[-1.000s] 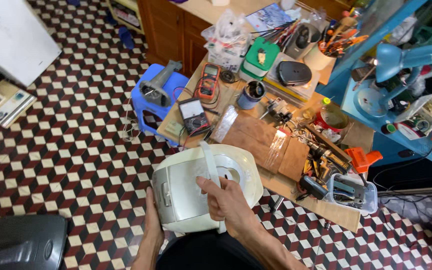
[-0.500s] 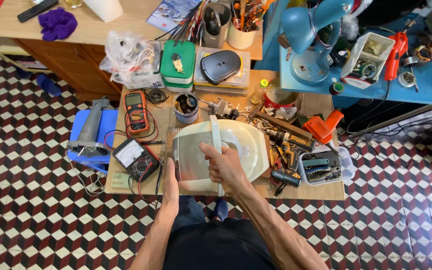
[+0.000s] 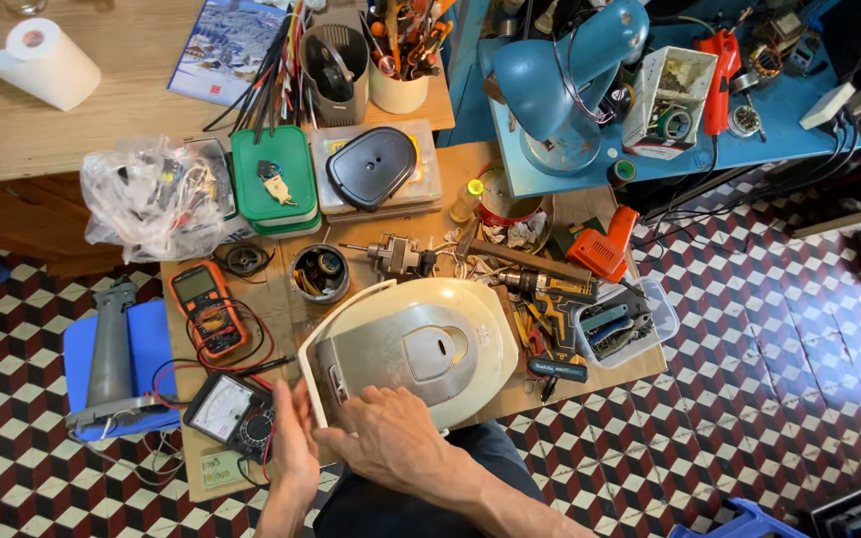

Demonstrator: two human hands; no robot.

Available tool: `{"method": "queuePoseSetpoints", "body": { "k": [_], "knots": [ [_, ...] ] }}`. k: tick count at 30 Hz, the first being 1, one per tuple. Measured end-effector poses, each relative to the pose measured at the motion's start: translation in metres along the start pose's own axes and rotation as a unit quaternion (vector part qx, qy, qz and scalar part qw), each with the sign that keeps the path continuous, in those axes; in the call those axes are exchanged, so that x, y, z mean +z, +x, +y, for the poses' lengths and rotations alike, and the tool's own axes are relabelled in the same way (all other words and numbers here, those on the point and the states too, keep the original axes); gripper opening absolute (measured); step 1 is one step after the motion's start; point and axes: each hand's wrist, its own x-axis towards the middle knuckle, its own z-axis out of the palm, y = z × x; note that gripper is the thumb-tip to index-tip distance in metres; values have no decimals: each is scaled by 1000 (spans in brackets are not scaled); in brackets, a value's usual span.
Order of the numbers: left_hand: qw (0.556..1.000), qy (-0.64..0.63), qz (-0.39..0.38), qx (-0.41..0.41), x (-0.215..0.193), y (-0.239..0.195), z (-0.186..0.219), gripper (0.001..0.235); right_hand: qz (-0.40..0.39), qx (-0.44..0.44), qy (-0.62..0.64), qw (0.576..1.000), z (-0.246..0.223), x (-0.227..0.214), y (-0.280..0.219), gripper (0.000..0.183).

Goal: The person disassembles and reassembles a small electric motor on a workbench. They use a hammer to tap the rotor, a power drill to spin the shaft, and a screwdriver to adjust internal components. Finally, they pick up a white helmet from the floor and place it on the table.

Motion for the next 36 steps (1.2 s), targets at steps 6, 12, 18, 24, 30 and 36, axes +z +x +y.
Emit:
{"method": "queuePoseSetpoints", "body": {
  "k": [6,12,18,24,30,36],
  "knots": [
    [876,361,211,241,33,-6,36,63,224,237,206,923,158,-54,12,31],
    [836,438,25,329,135,-2,22,37,142,348,-70,924,430,-79,58,47],
    [766,505,114,381,191,21,-2,32,7,371,-76,926,558,-42,123,67],
    [748,526,137,382,189,26,-8,31,85,332,-142,928,549,-32,126,48],
    [737,527,148,397,186,26,-12,29,162,292,-115,935,522,-67,100,34],
    [751,508,139,399,187,23,-8,27,240,317,444,803,458,-113,39,28]
  ]
}}
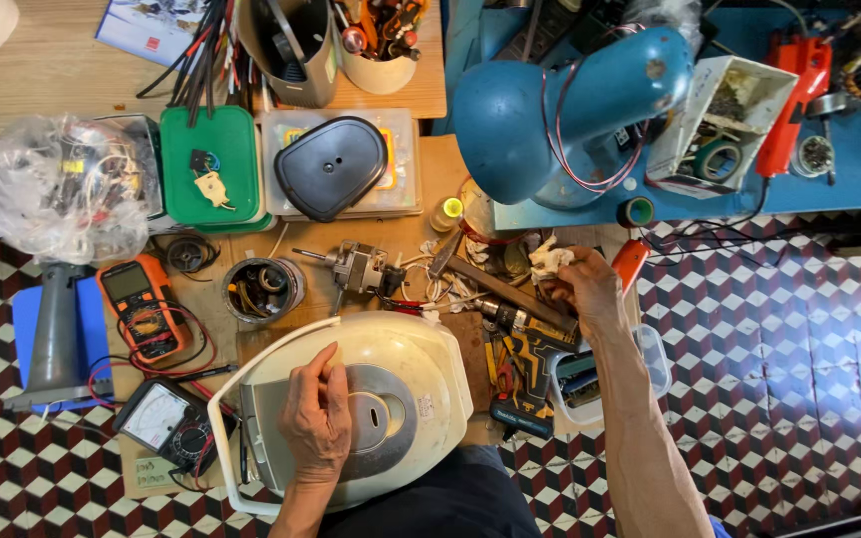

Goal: The person disassembles and reassembles a small electric motor on a workbench. They use a hammer to tap the rotor, a power drill to spin the shaft, and a screwdriver to adjust internal components. Finally, they pick up a white helmet from the floor and place it on the table.

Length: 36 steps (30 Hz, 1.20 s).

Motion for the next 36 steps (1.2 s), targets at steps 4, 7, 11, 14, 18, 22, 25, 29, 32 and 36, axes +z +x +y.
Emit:
{"method": "queuePoseSetpoints", "body": {
  "k": [4,7,11,14,18,22,25,29,32,36],
  "knots": [
    [1000,-5,-19,-1,-1,-2,-2,27,-25,15,130,991,-3,-6,-27,24],
    [1000,-4,-5,-1,1,-5,-5,27,25,1,33,999,3,12,-19,32],
    [1000,4,-1,-14,2,-4,-1,26,-44,-104,-373,921,25,35,7,43],
    [1000,6,13,8,3,-1,4,24,10,-161,-467,870,49,36,43,35],
    [1000,30,10,-1,4,-1,4,23,42,-79,-563,822,76,21,106,26],
    [999,27,-2,-46,7,0,5,23,0,-98,-584,806,92,25,146,33],
    [997,45,-10,-68,4,1,4,23,15,-127,-591,796,97,30,144,38],
    [998,60,1,1,6,4,6,21,101,-339,-589,727,68,25,126,37],
    [998,55,-15,-18,5,4,3,21,13,63,-225,972,34,22,97,29],
    [998,53,-13,-15,6,4,3,21,-57,44,44,996,-10,11,37,16]
  ]
}}
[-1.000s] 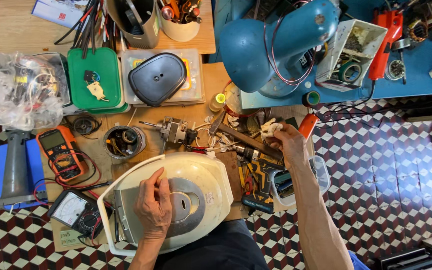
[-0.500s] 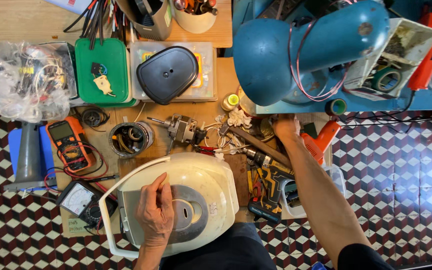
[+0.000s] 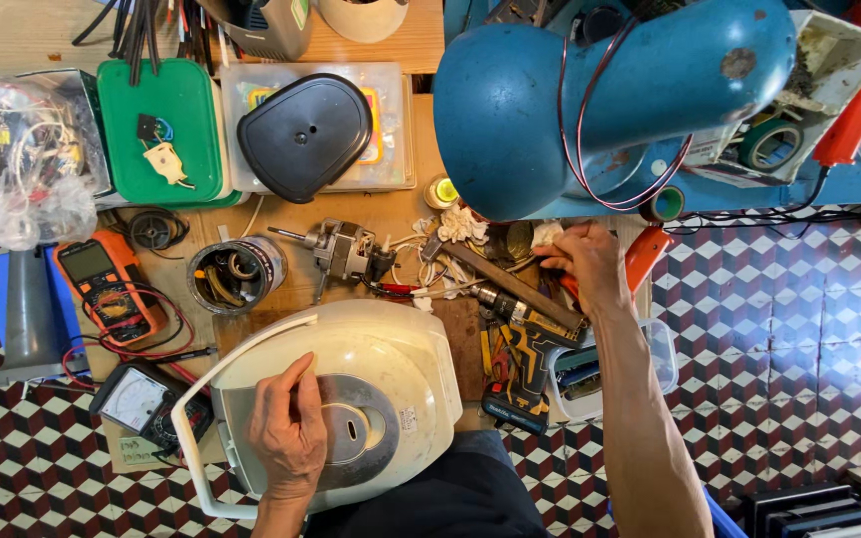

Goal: The person disassembles and reassembles a small electric motor on a workbench. They use a hammer to tap the rotor, a power drill to spin the shaft, and a screwdriver to adjust internal components. Finally, they pick up a white helmet from the floor and place it on the table.

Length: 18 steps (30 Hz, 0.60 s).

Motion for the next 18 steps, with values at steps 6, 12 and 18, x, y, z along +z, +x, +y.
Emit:
{"method": "queuePoseSetpoints", "body": {
  "k": [6,12,18],
  "knots": [
    [1000,-24,0,11,-4,2,4,20,-94,-29,263,960,-18,21,-72,20],
    [999,-51,-9,4,-7,-7,-6,20,-57,-66,100,991,-25,55,-154,17],
    [985,-47,16,168,-7,-9,0,32,-2,-282,-214,935,-6,149,-227,20]
  ]
}}
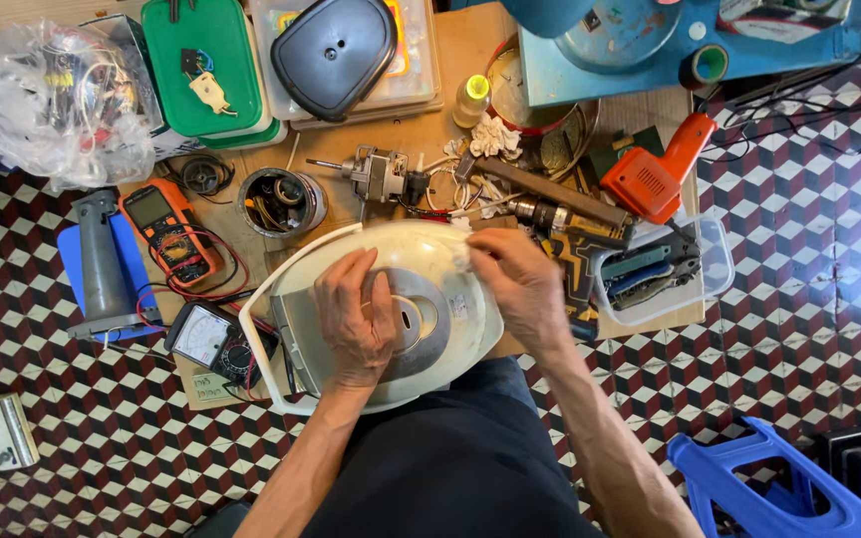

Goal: The person disassembles and reassembles a small electric motor on a workbench. They use a hammer to tap the rotor, a power drill to spin the shaft, and a screwdriver to adjust internal components. Finally, they pick up a white helmet from the floor and place it on the table.

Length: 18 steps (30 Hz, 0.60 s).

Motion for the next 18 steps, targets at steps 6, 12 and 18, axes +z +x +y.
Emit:
{"method": "queuePoseSetpoints", "body": {
  "k": [6,12,18],
  "knots": [
    [999,12,-50,-13,4,0,-9,42,35,-98,-209,972,-15,28,-96,28],
    [999,5,-41,-10,5,-4,-12,42,43,-78,-222,971,-13,50,-136,40],
    [1000,-17,-23,-9,5,-4,-14,43,20,-166,-247,954,-13,76,-49,39]
  ]
}}
